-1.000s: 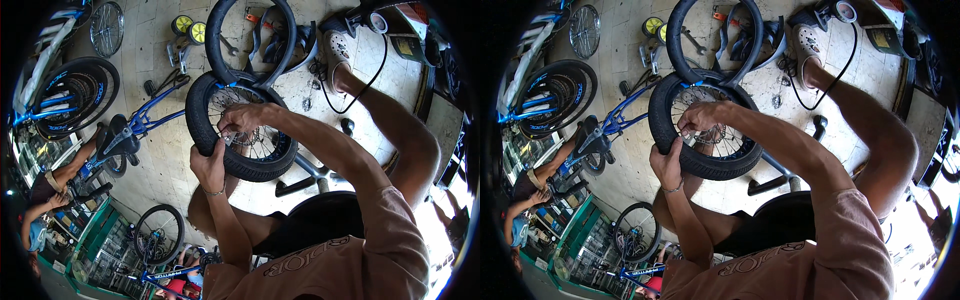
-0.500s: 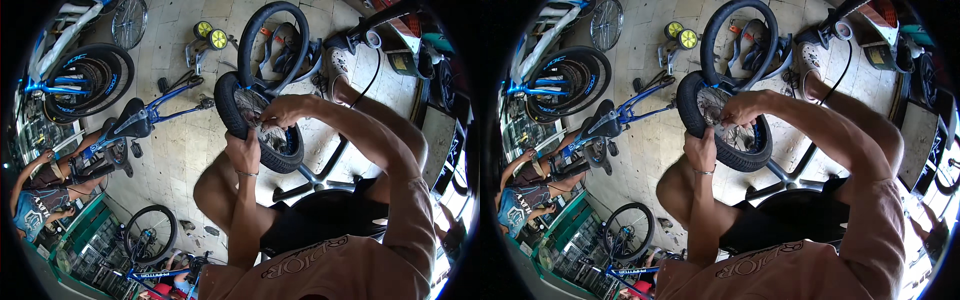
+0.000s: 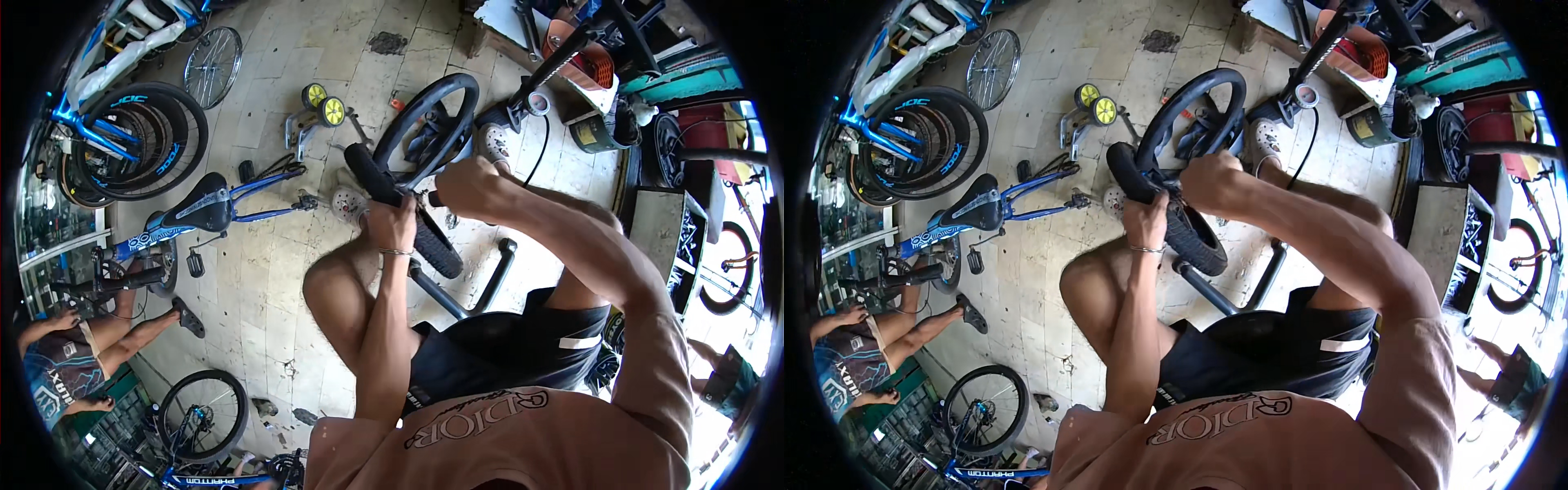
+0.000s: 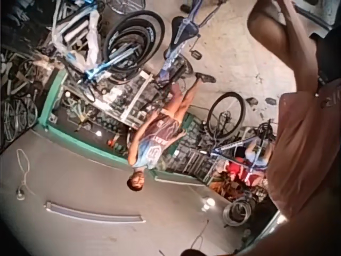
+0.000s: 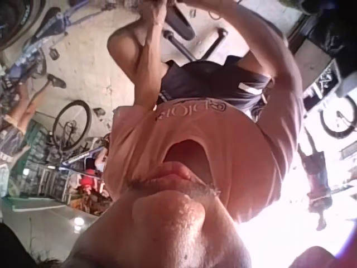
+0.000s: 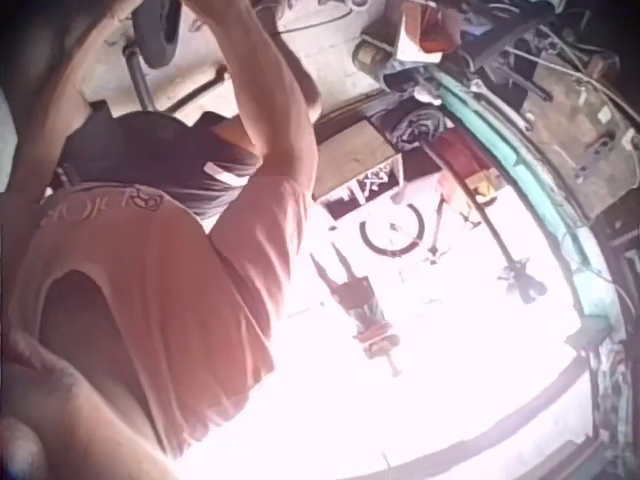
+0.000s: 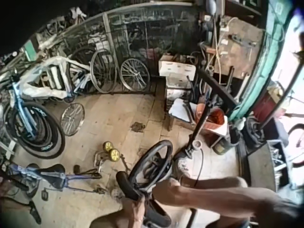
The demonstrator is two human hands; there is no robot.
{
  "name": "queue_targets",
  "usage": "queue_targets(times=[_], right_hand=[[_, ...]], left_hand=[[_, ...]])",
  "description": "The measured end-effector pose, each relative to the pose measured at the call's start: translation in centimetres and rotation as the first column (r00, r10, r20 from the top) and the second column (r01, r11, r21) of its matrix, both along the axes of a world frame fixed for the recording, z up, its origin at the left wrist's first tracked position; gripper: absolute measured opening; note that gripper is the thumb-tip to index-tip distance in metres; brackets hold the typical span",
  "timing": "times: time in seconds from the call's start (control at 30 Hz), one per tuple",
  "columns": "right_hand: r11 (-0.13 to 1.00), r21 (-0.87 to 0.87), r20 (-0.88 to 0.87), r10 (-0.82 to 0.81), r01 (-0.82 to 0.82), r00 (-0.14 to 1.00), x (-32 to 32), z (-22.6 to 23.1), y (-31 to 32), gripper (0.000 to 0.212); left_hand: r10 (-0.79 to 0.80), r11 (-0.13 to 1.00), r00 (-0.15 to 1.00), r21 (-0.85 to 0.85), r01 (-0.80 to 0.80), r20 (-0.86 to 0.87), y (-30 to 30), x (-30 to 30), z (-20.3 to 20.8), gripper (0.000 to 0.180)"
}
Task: The person removes a bicycle tire from a wheel rim using tire levers. They then inspect the tire and the inner tube before attempting to reseat the tire onto the rim by hand. The person works on the tire throughout the clip, manipulating the rubber and rim to secure the tire.
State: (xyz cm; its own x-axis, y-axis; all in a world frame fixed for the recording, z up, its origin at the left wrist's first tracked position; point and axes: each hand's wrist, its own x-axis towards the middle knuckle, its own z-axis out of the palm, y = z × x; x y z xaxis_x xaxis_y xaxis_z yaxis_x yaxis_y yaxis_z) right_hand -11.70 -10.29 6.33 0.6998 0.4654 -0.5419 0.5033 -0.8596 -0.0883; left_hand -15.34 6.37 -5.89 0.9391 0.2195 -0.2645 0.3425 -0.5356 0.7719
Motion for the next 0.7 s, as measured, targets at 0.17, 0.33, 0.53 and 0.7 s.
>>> queue_targets(times=[0.17,0.33,0.53,0.7], right_hand=[[0.807,0.413,0.125,-0.509,0.422,0.851,-1.0,-4.8,-5.7,0.017],[0.827,0.118,-0.495,-0.431,0.550,0.754,-4.1,-21.4,-8.2,0.022],[0.437,0.079,-0.484,-0.769,0.896,0.418,-12.5,-34.2,-1.9,0.013],[0.449,0.011,-0.391,-0.820,0.893,0.417,-13.8,-34.4,-1.9,0.036]], left_hand=[[0.313,0.902,0.950,-0.307,-0.302,-0.014,5.5,1.3,-0.2,0.048],[0.095,0.347,0.866,-0.799,-0.491,-0.491,7.1,-0.2,1.5,0.049],[0.199,0.088,0.861,-0.867,-0.491,-0.468,5.2,-1.0,1.4,0.064],[0.222,0.132,0.894,-0.897,-0.422,-0.389,3.7,1.3,1.6,0.059]])
